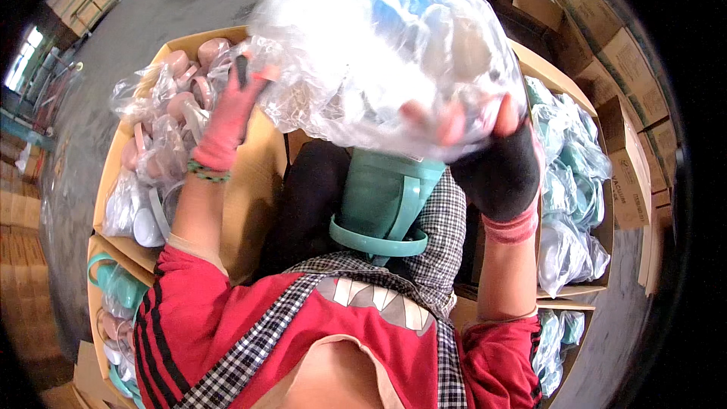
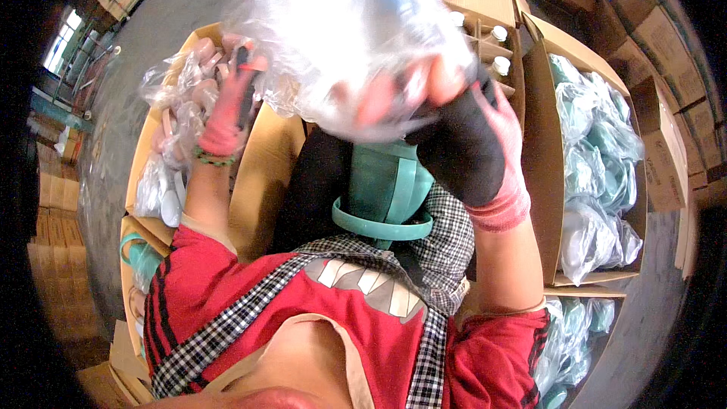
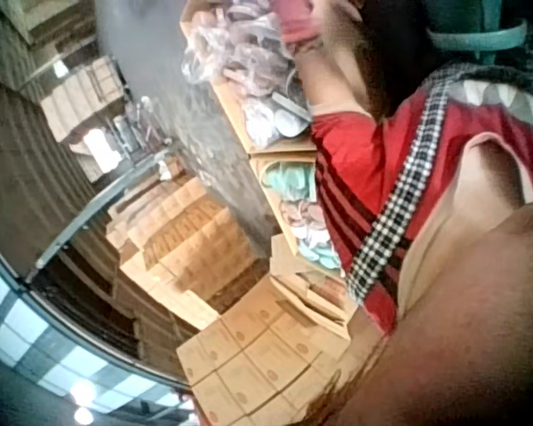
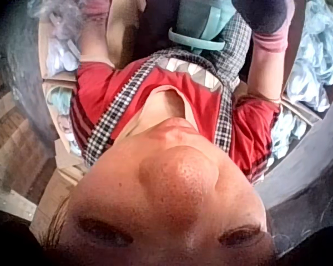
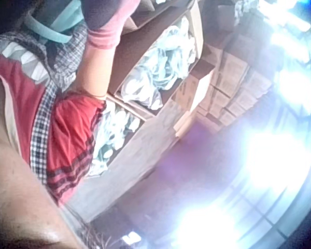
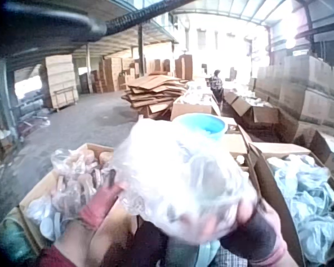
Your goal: The person sits on the floor in a warehouse and assembles teal electric kettles. They pick up a kettle body, insert a metal heating element, and screw on the lid. The person repeats this process for multiple units, handling them one at a time.
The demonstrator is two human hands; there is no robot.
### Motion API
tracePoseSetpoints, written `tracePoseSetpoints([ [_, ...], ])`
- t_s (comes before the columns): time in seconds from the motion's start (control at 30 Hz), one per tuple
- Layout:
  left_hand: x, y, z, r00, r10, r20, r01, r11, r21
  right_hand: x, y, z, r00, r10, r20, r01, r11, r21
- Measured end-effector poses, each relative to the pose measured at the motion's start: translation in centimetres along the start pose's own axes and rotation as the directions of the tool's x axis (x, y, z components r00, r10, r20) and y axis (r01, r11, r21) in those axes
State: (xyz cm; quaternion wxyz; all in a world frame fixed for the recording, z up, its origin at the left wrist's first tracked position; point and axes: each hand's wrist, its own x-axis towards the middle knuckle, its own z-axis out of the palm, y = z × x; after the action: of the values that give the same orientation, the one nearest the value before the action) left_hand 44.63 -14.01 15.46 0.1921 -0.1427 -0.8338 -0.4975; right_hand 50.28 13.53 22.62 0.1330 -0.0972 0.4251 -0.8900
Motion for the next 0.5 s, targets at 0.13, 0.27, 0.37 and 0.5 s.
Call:
tracePoseSetpoints([
  [0.13, -1.0, -1.9, 0.1, 0.958, 0.214, 0.190, -0.177, 0.965, -0.192, -1.2, 0.3, 0.6, 0.858, 0.273, 0.436, 0.252, 0.516, -0.819],
  [0.27, 3.1, -6.7, 6.1, 0.957, 0.170, 0.236, -0.081, 0.935, -0.345, -1.3, 3.2, 2.0, 0.547, 0.472, 0.691, 0.295, 0.664, -0.687],
  [0.37, 7.6, -5.0, 4.1, 0.970, 0.241, -0.028, -0.242, 0.952, -0.188, -1.2, 0.6, 1.7, 0.777, 0.468, 0.421, 0.506, -0.068, -0.860],
  [0.5, 11.5, -0.3, 2.4, 0.686, 0.609, -0.398, -0.608, 0.780, 0.145, 4.1, -2.8, -7.1, 0.803, -0.237, 0.547, 0.145, -0.813, -0.565],
])
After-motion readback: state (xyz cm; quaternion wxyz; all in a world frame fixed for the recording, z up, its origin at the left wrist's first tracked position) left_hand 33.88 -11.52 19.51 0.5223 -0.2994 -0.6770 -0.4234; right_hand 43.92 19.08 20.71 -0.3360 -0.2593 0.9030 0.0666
